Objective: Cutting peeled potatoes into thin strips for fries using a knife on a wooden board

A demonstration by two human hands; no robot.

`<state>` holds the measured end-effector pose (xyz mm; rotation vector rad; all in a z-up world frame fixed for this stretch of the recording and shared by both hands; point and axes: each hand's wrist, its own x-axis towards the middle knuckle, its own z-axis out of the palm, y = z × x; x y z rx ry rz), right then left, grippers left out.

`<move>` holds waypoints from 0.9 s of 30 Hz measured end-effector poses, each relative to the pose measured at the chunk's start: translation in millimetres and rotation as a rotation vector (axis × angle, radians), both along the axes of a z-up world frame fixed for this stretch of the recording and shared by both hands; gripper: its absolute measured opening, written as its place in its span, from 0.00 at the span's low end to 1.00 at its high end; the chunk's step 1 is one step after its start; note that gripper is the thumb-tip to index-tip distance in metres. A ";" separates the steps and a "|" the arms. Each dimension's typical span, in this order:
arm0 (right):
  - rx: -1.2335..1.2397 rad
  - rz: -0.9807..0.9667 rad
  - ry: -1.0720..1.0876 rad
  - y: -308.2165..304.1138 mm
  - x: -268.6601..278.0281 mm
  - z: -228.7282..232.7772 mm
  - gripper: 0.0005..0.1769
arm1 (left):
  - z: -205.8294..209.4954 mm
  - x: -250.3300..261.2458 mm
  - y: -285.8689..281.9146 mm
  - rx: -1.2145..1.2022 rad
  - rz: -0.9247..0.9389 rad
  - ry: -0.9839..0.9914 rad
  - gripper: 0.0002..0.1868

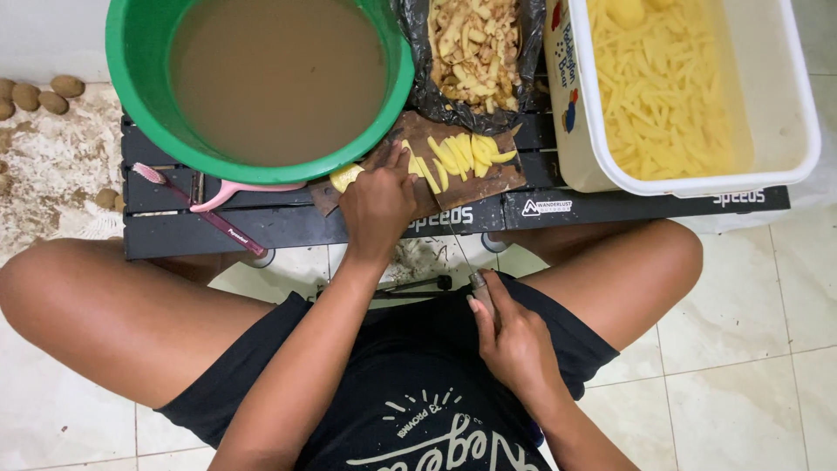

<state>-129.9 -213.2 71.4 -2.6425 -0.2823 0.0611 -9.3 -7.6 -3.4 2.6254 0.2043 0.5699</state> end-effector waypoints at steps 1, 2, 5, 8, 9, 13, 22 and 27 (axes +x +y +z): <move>0.000 -0.004 -0.003 -1.0 4.1 4.2 0.24 | -1.6 0.1 -0.1 0.000 -0.004 -0.003 0.18; 0.052 -0.096 0.178 -1.9 8.5 8.4 0.25 | -2.9 0.6 -0.1 0.014 0.002 0.004 0.18; 0.420 -0.215 0.417 -16.8 17.4 -18.5 0.23 | -2.4 8.0 5.2 -0.084 -0.015 0.197 0.21; 0.908 -0.274 0.562 -20.1 23.0 -33.5 0.22 | -5.0 15.8 9.3 -0.188 -0.025 0.404 0.23; 1.082 -0.318 0.646 -18.7 23.9 -33.8 0.24 | -7.7 17.8 9.4 -0.177 -0.017 0.423 0.23; 1.288 -0.346 0.727 -30.7 21.7 -50.3 0.25 | -8.4 15.5 7.8 -0.179 -0.024 0.411 0.23; 1.566 -0.355 0.910 -38.8 36.4 -64.5 0.23 | -2.3 12.9 7.2 -0.211 -0.019 0.394 0.23; 1.628 -0.326 0.907 -43.4 39.2 -62.6 0.20 | -1.0 13.4 6.1 -0.230 -0.015 0.404 0.23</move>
